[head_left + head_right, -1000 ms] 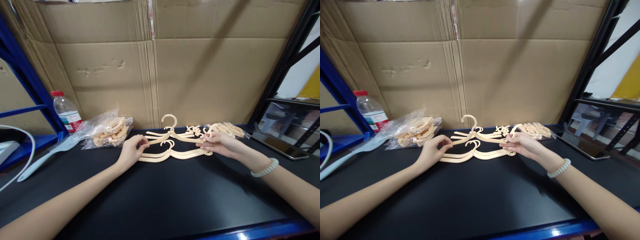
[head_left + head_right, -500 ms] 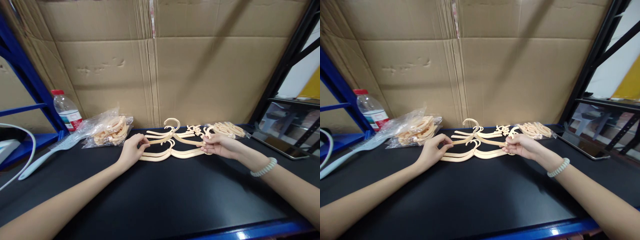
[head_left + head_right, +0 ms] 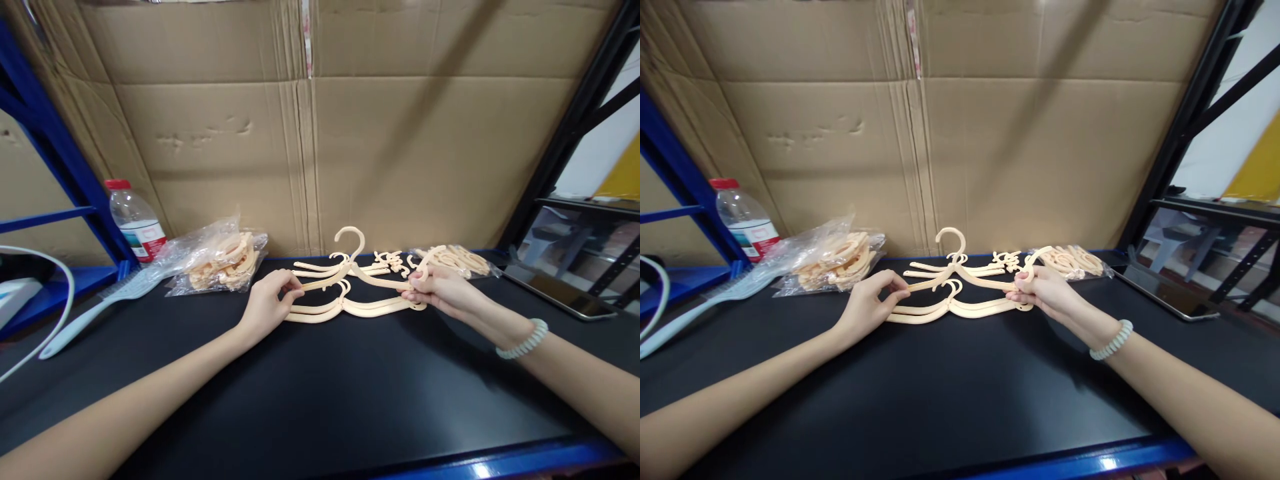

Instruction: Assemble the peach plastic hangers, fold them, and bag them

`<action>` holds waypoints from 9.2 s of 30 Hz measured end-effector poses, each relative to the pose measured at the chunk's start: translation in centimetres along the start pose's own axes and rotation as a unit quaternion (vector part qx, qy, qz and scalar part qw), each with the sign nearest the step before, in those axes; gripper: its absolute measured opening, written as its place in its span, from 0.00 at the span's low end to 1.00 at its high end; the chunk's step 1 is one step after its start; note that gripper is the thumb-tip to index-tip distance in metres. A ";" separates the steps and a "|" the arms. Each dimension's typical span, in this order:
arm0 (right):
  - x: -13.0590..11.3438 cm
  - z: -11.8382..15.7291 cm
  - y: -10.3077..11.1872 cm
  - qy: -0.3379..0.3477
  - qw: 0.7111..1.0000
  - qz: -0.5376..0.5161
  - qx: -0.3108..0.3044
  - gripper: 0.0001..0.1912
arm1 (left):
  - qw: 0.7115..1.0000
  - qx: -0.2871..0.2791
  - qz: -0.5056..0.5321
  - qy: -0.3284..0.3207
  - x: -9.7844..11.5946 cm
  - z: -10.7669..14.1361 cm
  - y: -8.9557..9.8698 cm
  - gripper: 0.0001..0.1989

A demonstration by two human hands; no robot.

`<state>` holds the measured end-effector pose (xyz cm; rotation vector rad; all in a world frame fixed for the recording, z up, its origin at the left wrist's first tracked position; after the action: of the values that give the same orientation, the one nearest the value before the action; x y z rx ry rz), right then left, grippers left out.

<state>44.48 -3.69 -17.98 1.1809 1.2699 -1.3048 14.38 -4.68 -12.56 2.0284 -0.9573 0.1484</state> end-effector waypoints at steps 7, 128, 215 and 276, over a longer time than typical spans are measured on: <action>-0.6 -0.2 -0.1 0.036 0.998 -0.046 -0.015 0.09 | 0.995 -0.040 -0.050 -0.071 1.4 -0.3 0.6 0.07; -5.2 -1.6 4.1 0.264 0.870 0.407 0.080 0.12 | 0.937 -0.194 -0.263 -0.122 1.8 -0.6 0.9 0.11; -4.6 -4.4 3.0 0.411 0.684 0.592 -0.112 0.12 | 0.988 -0.144 -0.053 0.033 -5.2 -3.4 -3.0 0.15; -0.6 -0.1 -0.9 -0.014 0.991 -0.069 -0.111 0.07 | 0.998 0.012 0.044 0.041 -0.2 0.0 0.1 0.06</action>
<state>43.64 -3.59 -17.29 0.9299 1.4567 -1.2354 14.15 -4.54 -12.57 1.9857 -0.9978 0.2908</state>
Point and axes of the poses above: each hand's wrist, its own z-axis away from the middle knuckle, its own y-axis out of the back of the hand, x = y × z, the point moved 8 cm from there along -z, towards the middle knuckle, and after that the axes turned 7 degrees about y, right-handed, at the moved point
